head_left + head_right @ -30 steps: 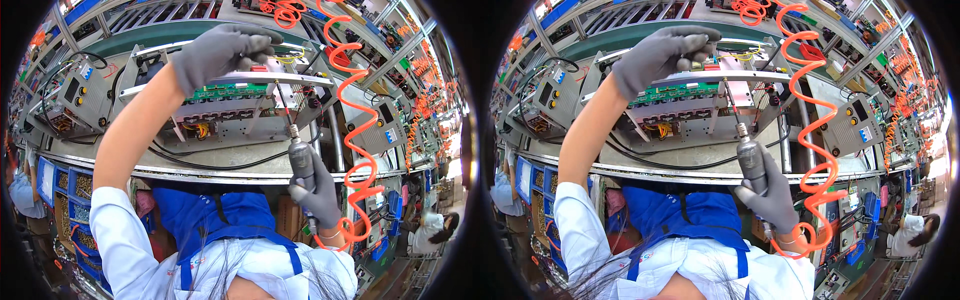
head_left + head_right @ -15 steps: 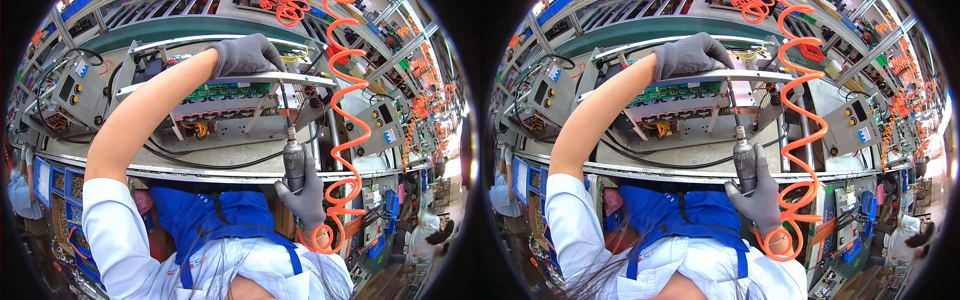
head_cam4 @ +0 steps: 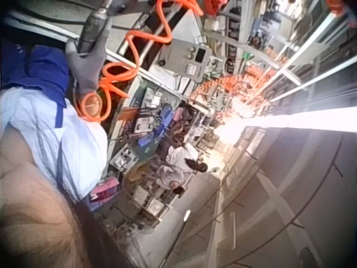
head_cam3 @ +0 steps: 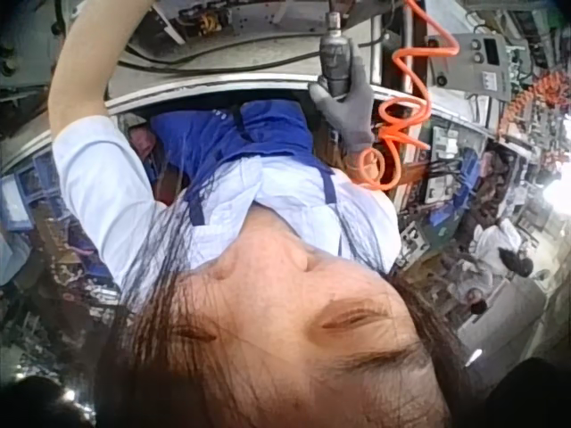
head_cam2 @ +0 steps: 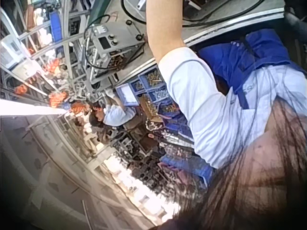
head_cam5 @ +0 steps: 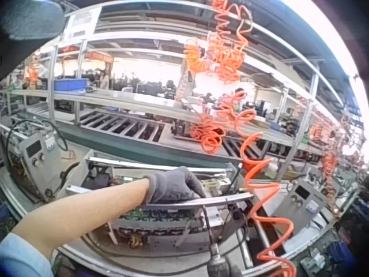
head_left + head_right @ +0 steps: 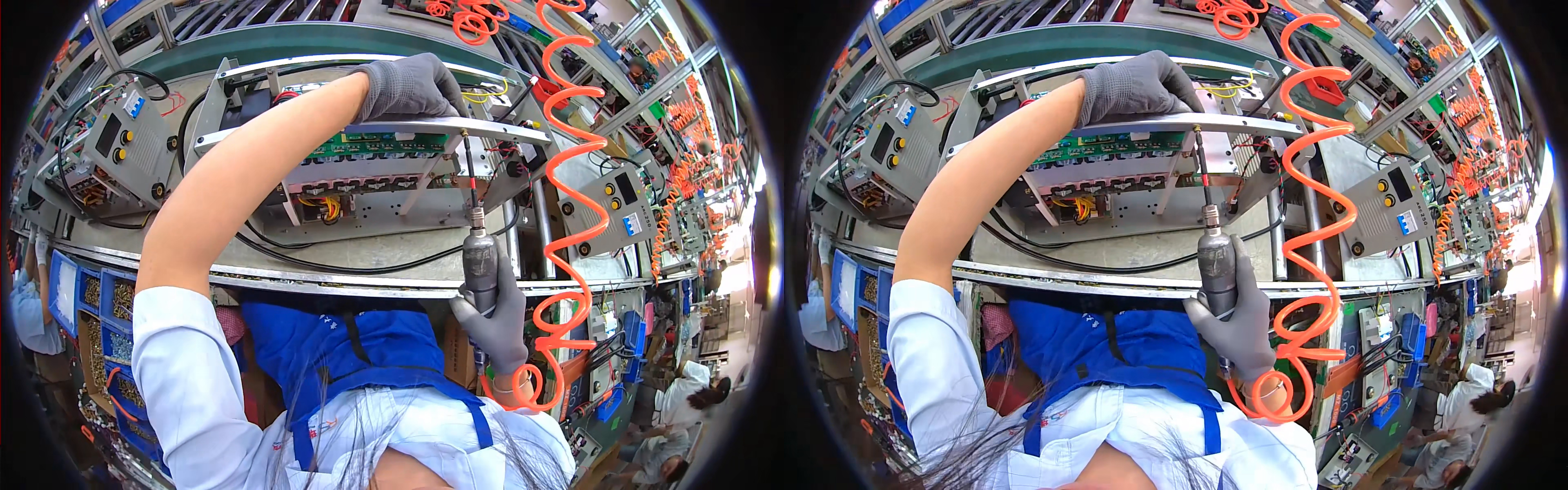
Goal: The person uses a pneumatic screwdriver to fasten screws onto a metal frame and circuit board assembly on a factory workbench. They also manually route and secure black and red wires within the assembly. The task involves repetitive fastening and wire management in a production setting.
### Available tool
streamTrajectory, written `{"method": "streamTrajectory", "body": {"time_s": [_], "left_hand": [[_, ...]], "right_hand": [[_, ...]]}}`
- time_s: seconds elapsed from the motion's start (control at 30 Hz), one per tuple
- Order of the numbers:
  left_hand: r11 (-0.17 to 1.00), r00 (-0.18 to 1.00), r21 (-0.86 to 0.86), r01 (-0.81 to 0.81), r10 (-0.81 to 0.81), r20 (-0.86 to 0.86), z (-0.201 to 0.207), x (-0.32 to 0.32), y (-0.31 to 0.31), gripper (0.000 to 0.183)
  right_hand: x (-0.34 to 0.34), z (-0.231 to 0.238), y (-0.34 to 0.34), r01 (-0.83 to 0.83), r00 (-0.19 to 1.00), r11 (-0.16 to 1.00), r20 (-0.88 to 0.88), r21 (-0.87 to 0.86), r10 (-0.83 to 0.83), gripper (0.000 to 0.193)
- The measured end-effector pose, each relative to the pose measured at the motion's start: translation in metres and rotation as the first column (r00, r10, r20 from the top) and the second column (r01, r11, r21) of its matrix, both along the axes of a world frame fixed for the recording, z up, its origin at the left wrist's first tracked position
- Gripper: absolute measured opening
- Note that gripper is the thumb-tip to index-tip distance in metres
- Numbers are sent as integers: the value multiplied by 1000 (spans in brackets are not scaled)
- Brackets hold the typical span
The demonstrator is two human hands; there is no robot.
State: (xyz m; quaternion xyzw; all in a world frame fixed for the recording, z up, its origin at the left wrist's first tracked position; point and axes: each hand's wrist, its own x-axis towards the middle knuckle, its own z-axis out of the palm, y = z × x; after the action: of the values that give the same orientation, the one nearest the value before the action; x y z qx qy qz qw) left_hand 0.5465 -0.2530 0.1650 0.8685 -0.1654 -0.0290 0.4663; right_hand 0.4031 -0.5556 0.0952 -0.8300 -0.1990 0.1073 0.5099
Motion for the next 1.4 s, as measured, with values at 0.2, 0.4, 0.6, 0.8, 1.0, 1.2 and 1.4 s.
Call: {"method": "streamTrajectory", "body": {"time_s": [0.2,0.4,0.6,0.8,1.0,1.2,1.4], "left_hand": [[999,998,-24,47,-48,-36,3,-1,3,24],[999,995,-35,24,-28,-100,5,-1,4,28],[999,998,-36,11,-13,-61,0,5,7,29],[999,997,-36,22,-25,-75,-1,6,7,30],[999,999,17,29,-29,-16,0,2,5,31],[753,967,-622,-216,77,-242,12,-8,34,45],[386,970,-891,-238,145,-196,18,-64,107,20]], "right_hand": [[-2,18,-5,-4,932,952,-344,307,115,76],[-4,20,-5,-26,916,944,-370,329,154,70],[-25,34,-7,270,660,618,-609,739,440,57],[-21,38,-8,262,645,642,-625,721,439,52],[-21,38,-9,231,667,682,-623,693,408,52],[-26,35,-12,196,748,723,-578,662,326,58],[-38,52,19,-136,670,886,-618,442,411,92]]}}
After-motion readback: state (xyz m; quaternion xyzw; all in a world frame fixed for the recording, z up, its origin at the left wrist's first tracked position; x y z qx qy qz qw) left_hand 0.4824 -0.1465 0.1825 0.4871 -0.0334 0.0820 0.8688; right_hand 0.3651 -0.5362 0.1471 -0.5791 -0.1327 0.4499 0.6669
